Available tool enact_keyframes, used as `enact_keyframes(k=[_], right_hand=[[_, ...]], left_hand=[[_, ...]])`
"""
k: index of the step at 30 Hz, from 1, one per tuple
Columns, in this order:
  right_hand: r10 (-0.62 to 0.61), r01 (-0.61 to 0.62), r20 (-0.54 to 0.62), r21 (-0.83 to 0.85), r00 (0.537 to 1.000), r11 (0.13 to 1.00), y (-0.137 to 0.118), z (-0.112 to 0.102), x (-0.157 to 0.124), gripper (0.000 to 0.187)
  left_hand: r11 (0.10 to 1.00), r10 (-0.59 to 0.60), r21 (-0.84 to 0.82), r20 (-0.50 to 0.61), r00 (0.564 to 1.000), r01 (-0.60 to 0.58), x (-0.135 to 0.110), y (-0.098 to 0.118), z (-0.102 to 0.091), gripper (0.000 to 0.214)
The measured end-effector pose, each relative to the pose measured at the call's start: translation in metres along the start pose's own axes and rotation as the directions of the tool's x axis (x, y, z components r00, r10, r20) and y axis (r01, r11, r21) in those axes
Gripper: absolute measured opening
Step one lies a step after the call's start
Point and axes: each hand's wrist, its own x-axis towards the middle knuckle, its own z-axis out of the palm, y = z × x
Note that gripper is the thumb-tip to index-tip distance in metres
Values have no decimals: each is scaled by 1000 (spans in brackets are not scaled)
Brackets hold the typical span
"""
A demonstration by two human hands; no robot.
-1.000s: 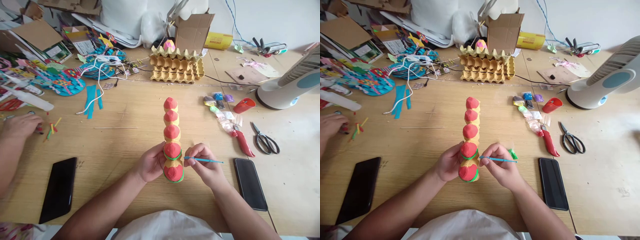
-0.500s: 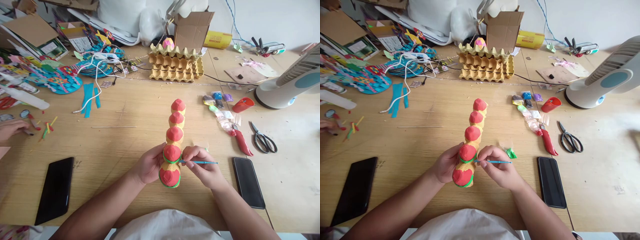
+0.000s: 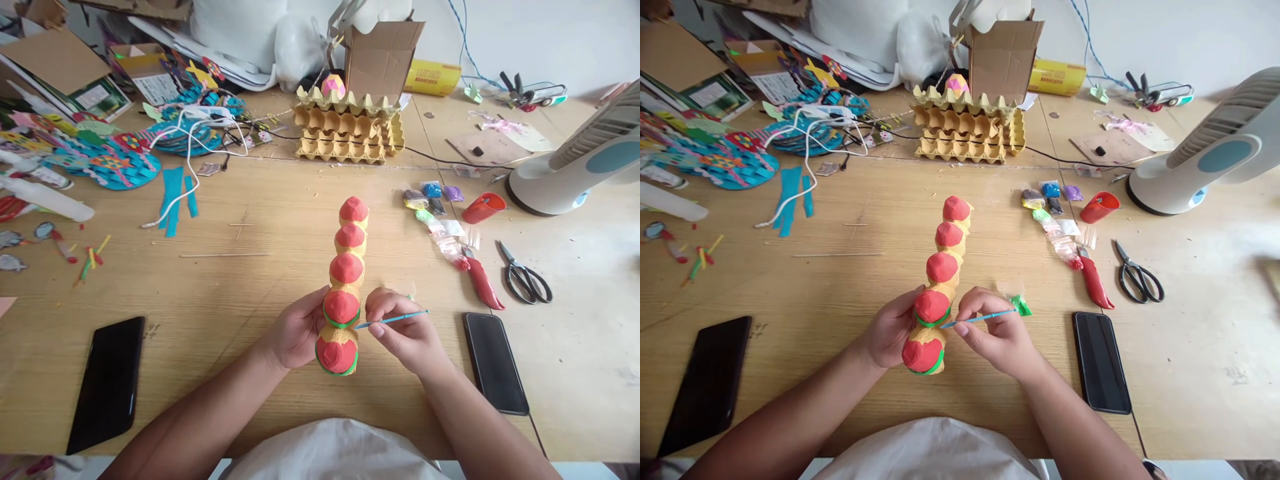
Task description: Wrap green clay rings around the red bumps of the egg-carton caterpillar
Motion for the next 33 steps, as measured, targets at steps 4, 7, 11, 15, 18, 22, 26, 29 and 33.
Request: enact_keyframes(k=[4, 7, 11, 15, 18, 22, 26, 29, 33], right_hand=[[16, -16, 5, 1, 1000, 1000, 3, 2, 0, 7], [33, -34, 11, 18, 999, 999, 4, 2, 0, 7], [63, -64, 10, 53, 998, 997, 7, 3, 0, 8], [109, -107, -10, 85, 994, 991, 9, 6, -2, 12], [97, -94, -28, 84, 995, 992, 9, 8, -2, 10], [73, -71, -52, 57, 996, 996, 9, 9, -1, 8], [69, -65, -71, 59, 995, 996, 8, 10, -2, 8], [93, -86, -68, 95, 993, 992, 8, 11, -3, 8], [110, -102, -47, 145, 993, 984, 8, 12, -4, 9]], left_hand=[[999, -17, -35, 22, 1000, 18, 0, -1, 2, 28], [999, -23, -40, 78, 997, 27, -1, -1, 5, 29], [998, -24, -46, 114, 993, 30, -1, 0, 8, 30], [997, -23, -75, 84, 996, 29, -1, -1, 7, 29], [995, -47, -87, 103, 994, 56, -2, -1, 6, 29], [992, -56, -108, 133, 989, 70, -2, -2, 5, 28], [991, -72, -107, 131, 989, 86, -3, -2, 4, 28], [989, -80, -112, 134, 988, 95, -3, -2, 4, 29], [990, -60, -123, 111, 992, 74, -3, -2, 4, 28]])
